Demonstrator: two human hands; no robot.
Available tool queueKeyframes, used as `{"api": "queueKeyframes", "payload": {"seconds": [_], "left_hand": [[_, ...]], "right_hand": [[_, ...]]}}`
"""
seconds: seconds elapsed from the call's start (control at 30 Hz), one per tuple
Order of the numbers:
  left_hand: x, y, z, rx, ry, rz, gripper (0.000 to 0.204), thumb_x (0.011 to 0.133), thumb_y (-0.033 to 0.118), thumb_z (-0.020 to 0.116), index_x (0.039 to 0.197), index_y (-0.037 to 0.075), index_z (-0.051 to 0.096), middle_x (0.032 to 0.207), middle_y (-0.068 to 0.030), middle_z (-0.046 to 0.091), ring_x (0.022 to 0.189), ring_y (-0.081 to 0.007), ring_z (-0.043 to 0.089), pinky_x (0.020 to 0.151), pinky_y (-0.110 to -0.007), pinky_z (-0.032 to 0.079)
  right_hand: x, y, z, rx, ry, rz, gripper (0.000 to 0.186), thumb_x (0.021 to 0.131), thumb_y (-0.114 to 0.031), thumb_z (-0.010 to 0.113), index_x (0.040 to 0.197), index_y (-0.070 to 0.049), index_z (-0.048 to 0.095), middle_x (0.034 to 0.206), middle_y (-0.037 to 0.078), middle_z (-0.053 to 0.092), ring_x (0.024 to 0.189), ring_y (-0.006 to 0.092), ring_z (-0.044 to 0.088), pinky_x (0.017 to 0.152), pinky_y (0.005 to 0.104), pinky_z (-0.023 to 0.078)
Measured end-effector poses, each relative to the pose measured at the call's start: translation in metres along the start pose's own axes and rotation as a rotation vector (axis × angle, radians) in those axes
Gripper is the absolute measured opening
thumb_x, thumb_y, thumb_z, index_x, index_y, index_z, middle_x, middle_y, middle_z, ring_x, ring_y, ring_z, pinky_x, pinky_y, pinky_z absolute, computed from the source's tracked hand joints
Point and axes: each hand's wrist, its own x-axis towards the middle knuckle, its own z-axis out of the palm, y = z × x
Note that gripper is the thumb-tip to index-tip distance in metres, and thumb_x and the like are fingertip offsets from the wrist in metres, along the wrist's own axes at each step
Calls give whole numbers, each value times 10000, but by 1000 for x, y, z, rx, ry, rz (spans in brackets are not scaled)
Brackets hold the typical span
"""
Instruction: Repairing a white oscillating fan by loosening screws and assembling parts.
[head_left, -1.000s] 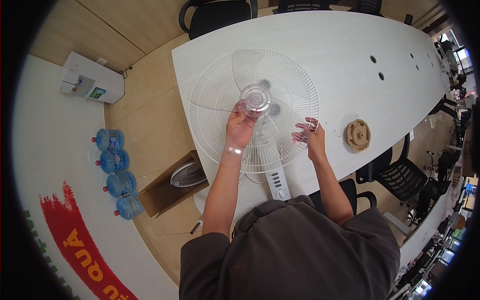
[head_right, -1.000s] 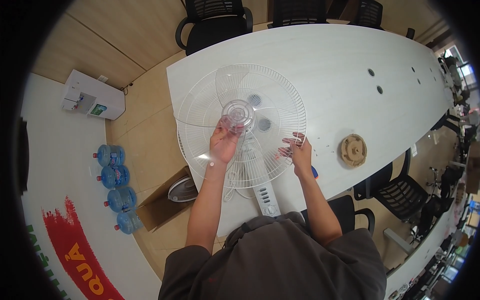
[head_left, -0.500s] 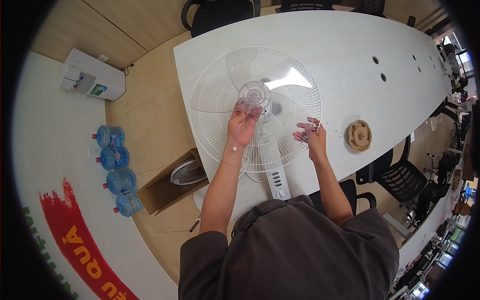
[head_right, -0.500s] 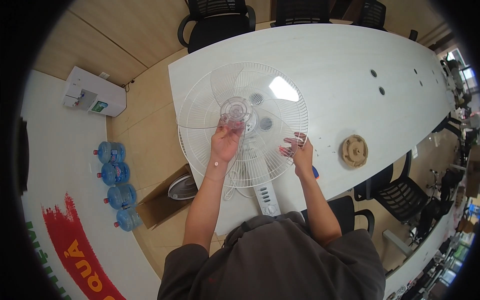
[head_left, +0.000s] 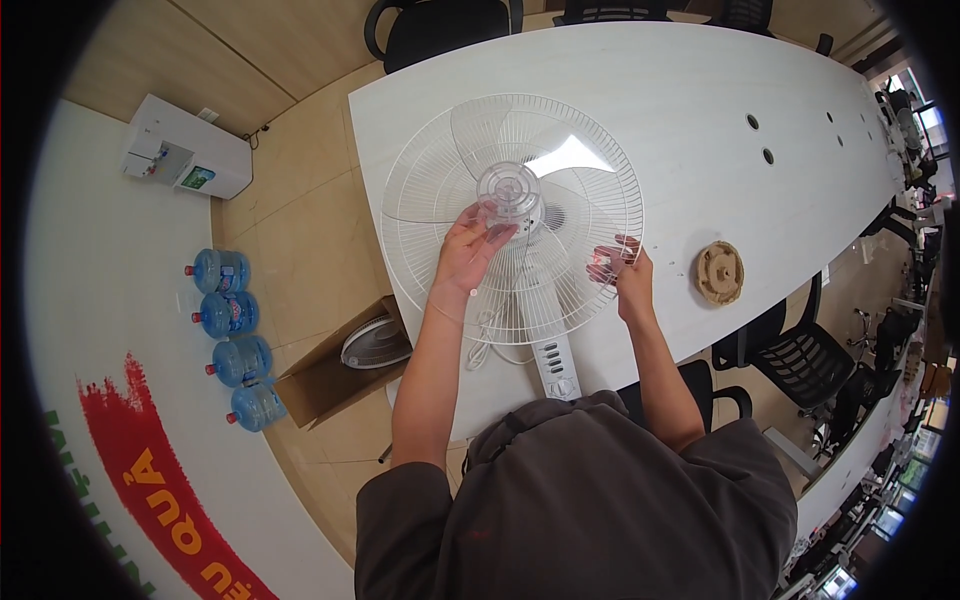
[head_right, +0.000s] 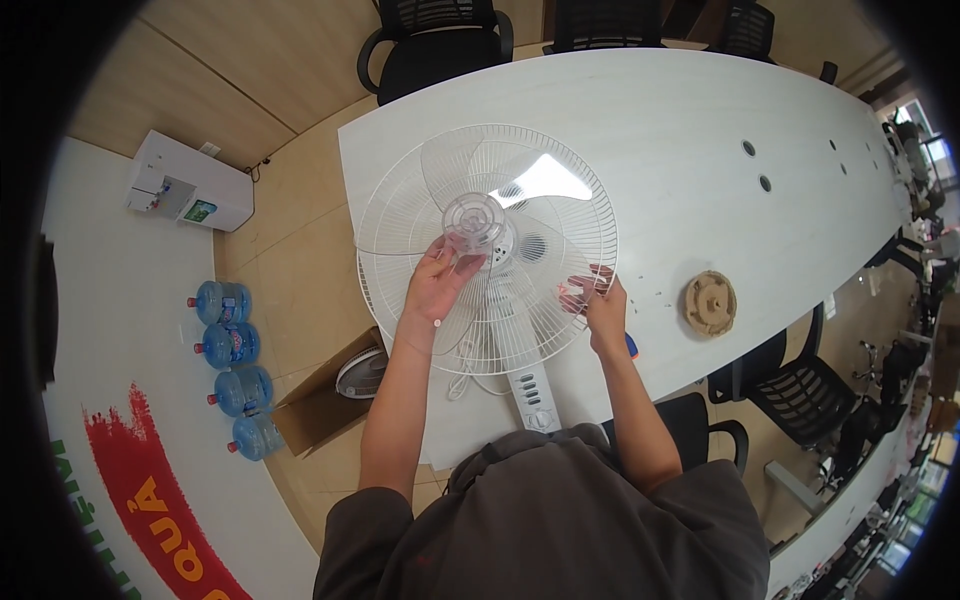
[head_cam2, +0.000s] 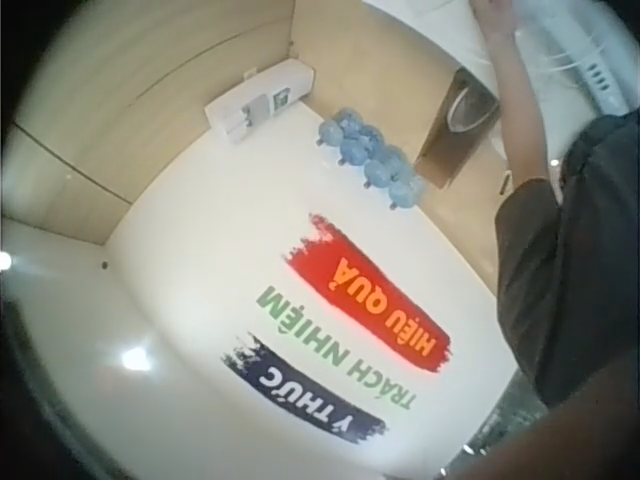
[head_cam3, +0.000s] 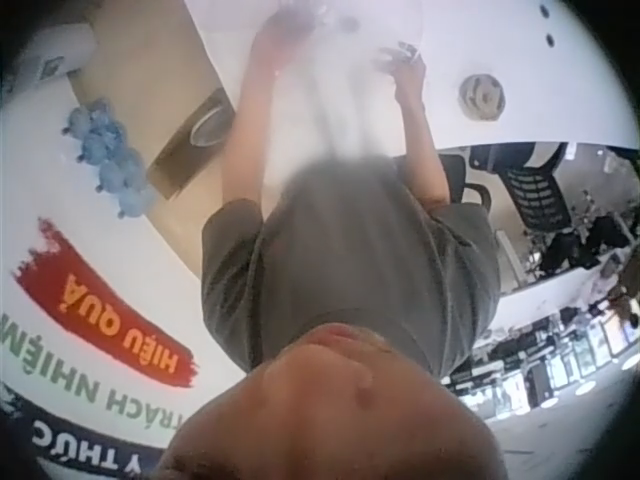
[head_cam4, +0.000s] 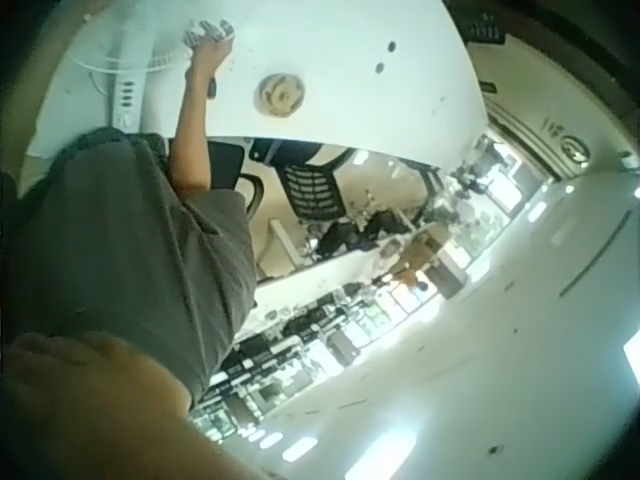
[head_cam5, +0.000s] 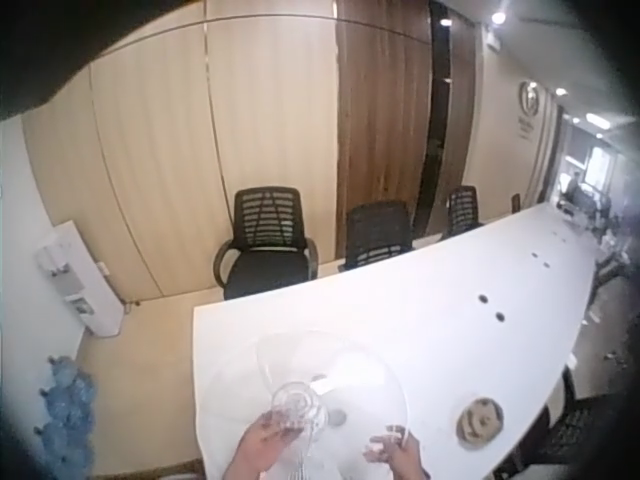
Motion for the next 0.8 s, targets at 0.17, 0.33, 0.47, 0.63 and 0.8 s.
{"api": "queueKeyframes", "payload": {"seconds": [0.17,0.33,0.47,0.63,0.8], "left_hand": [[-21,29,6,253,34,-63,416,1021,131,582,1397,-10,473,1401,-141,535,1220,-332,587,1116,-474,457],[-39,65,19,491,17,-27,341,1014,150,607,1309,-14,563,1326,-136,609,1158,-273,623,1094,-409,462],[-51,97,31,1259,192,-65,200,974,139,654,1096,-14,698,1157,-117,707,1076,-210,650,933,-368,520],[-54,55,97,1734,405,558,224,911,155,699,1044,-25,711,969,-111,695,945,-254,642,829,-384,514],[-14,9,107,2046,125,781,392,878,281,739,1118,-26,688,1048,-148,645,1011,-330,582,900,-441,480]], "right_hand": [[-1,-1,0,-6,9,9,332,1016,-14,487,1343,42,467,1103,201,684,793,264,721,696,376,638],[0,1,3,-3,-3,7,331,1022,-19,473,1343,50,438,1121,217,673,800,258,736,690,347,625],[3,5,0,11,-7,-2,340,1022,-17,472,1351,51,423,1121,221,672,814,270,741,691,352,626],[-4,-2,1,12,43,37,310,1022,-9,471,1327,41,477,1132,207,678,802,275,730,704,372,645],[-3,3,-3,42,17,6,368,1023,-38,495,1375,30,416,1139,222,673,809,286,741,694,366,643]]}}
